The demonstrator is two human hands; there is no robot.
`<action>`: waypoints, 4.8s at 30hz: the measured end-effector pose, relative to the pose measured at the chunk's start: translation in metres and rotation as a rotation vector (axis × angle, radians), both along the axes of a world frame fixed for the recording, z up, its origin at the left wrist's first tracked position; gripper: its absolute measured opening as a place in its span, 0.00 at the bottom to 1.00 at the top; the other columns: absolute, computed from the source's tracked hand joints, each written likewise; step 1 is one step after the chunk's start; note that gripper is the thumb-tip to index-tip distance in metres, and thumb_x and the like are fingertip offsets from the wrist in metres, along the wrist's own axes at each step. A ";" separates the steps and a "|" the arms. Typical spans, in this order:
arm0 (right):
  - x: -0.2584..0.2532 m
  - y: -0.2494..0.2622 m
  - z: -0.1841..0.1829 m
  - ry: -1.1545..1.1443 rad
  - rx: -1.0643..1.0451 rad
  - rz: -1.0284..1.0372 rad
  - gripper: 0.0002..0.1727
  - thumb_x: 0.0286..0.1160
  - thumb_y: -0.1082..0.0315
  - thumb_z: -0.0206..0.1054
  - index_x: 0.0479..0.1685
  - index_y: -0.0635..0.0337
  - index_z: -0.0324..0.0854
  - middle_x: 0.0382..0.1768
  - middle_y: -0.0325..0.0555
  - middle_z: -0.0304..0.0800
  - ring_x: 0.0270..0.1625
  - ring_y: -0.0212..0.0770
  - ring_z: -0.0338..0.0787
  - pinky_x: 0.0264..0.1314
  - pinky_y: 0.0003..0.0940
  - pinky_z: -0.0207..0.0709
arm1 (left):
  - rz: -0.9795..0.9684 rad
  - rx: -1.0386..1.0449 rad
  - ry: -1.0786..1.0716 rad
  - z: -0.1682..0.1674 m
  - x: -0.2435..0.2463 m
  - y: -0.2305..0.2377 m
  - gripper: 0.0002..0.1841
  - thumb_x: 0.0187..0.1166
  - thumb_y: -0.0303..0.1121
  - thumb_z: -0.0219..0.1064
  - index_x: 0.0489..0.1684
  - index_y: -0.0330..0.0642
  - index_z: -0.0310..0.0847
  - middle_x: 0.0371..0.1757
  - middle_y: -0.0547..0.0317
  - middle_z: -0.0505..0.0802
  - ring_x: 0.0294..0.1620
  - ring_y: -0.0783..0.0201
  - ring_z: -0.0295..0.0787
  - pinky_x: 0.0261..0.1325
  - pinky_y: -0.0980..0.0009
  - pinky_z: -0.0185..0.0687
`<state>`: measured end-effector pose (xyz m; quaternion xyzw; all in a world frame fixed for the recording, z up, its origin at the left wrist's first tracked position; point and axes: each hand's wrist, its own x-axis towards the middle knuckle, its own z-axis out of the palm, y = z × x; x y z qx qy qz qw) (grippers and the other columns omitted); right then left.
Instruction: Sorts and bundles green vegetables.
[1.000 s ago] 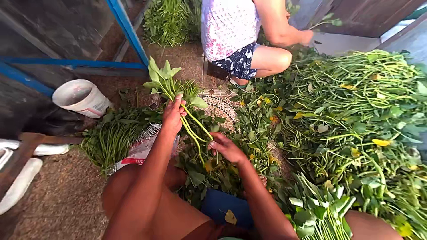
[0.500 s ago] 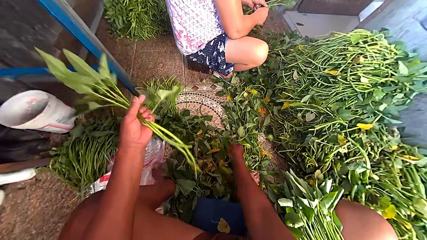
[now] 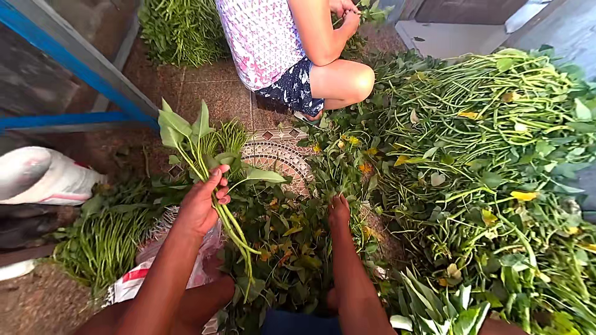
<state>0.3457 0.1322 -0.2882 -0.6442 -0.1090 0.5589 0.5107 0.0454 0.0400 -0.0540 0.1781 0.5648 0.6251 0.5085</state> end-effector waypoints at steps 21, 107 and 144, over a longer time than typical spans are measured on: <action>-0.139 -0.117 0.174 -0.122 0.493 0.818 0.15 0.76 0.76 0.71 0.60 0.70 0.86 0.42 0.49 0.90 0.29 0.30 0.85 0.29 0.24 0.81 | -0.184 -0.115 0.119 -0.016 0.022 -0.019 0.12 0.88 0.28 0.62 0.64 0.33 0.79 0.42 0.57 0.86 0.27 0.72 0.78 0.32 0.79 0.77; 0.014 -0.036 0.120 -0.894 -0.157 0.322 0.26 0.93 0.59 0.54 0.72 0.77 0.74 0.72 0.78 0.76 0.79 0.70 0.75 0.83 0.59 0.65 | 0.115 -0.145 -0.057 0.017 0.016 -0.007 0.10 0.93 0.32 0.54 0.53 0.36 0.77 0.28 0.62 0.82 0.21 0.71 0.81 0.27 0.78 0.84; -0.062 -0.084 0.107 -0.458 0.505 0.440 0.11 0.82 0.75 0.64 0.55 0.72 0.86 0.50 0.55 0.89 0.48 0.35 0.88 0.52 0.29 0.83 | 0.008 -0.222 0.053 -0.005 0.010 -0.026 0.10 0.92 0.30 0.56 0.59 0.33 0.76 0.33 0.57 0.84 0.27 0.69 0.85 0.35 0.75 0.86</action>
